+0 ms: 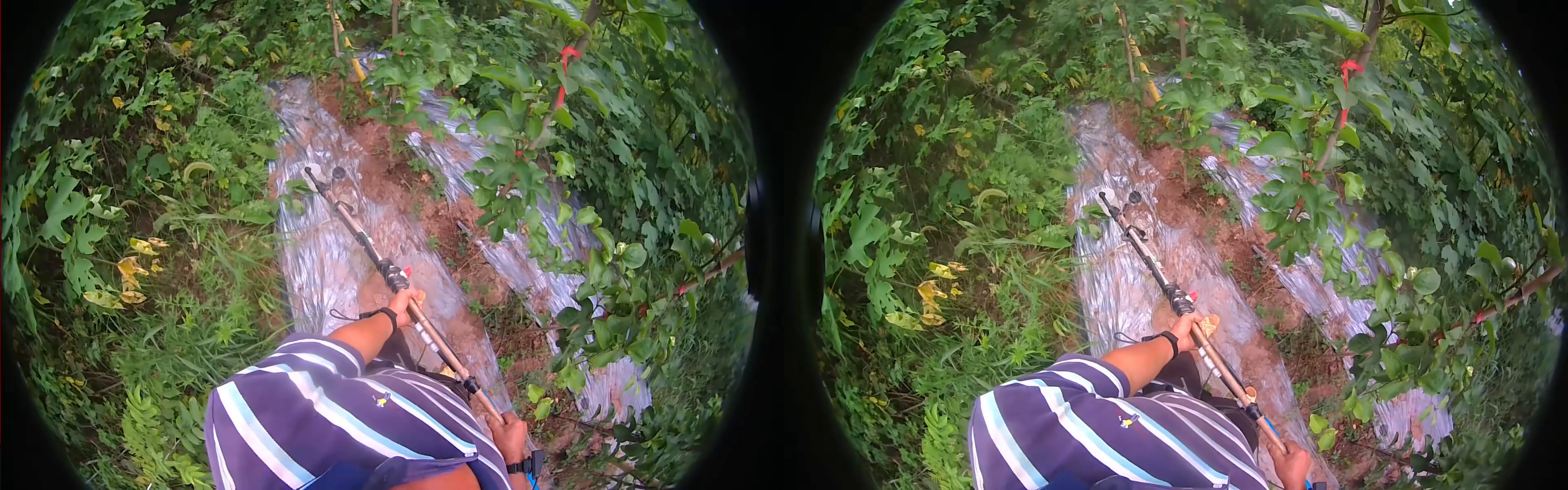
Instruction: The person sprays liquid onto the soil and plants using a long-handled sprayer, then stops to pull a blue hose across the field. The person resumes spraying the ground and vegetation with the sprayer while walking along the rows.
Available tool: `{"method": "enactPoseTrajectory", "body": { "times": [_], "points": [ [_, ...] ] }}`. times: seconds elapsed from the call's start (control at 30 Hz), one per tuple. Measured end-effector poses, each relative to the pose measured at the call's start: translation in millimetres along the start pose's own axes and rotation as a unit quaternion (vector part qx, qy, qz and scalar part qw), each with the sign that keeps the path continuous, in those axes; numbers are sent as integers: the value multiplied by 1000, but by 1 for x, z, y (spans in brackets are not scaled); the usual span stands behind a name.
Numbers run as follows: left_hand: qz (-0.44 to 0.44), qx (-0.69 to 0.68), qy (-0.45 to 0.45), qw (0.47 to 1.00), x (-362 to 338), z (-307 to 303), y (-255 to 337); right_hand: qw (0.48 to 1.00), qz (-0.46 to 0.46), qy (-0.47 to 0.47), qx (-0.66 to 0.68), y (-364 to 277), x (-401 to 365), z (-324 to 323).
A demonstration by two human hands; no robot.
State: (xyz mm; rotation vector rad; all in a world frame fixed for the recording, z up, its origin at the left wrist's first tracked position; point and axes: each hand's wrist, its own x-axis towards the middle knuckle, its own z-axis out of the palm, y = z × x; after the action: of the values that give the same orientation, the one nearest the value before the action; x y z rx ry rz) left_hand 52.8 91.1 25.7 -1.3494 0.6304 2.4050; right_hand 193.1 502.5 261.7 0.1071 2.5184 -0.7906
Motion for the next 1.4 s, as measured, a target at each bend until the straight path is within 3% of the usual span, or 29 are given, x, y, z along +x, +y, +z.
{"method": "enactPoseTrajectory", "body": {
  "times": [0.13,0.2,0.73,1.03,1.4],
  "points": [
    [-6,5,11,1000,-19,-2,1,999,-28,2,-25,3,1,1],
    [4,-3,-29,1000,-15,-11,1,999,-30,1,-35,14,6,7],
    [55,-41,29,997,-18,-24,12,998,-47,1,-38,-4,24,7],
    [70,-60,-44,995,-5,-41,-3,996,-54,5,-64,-9,23,-4],
    [45,-130,12,990,-2,-42,-18,996,-57,5,-74,-17,31,-30]
  ]
}}
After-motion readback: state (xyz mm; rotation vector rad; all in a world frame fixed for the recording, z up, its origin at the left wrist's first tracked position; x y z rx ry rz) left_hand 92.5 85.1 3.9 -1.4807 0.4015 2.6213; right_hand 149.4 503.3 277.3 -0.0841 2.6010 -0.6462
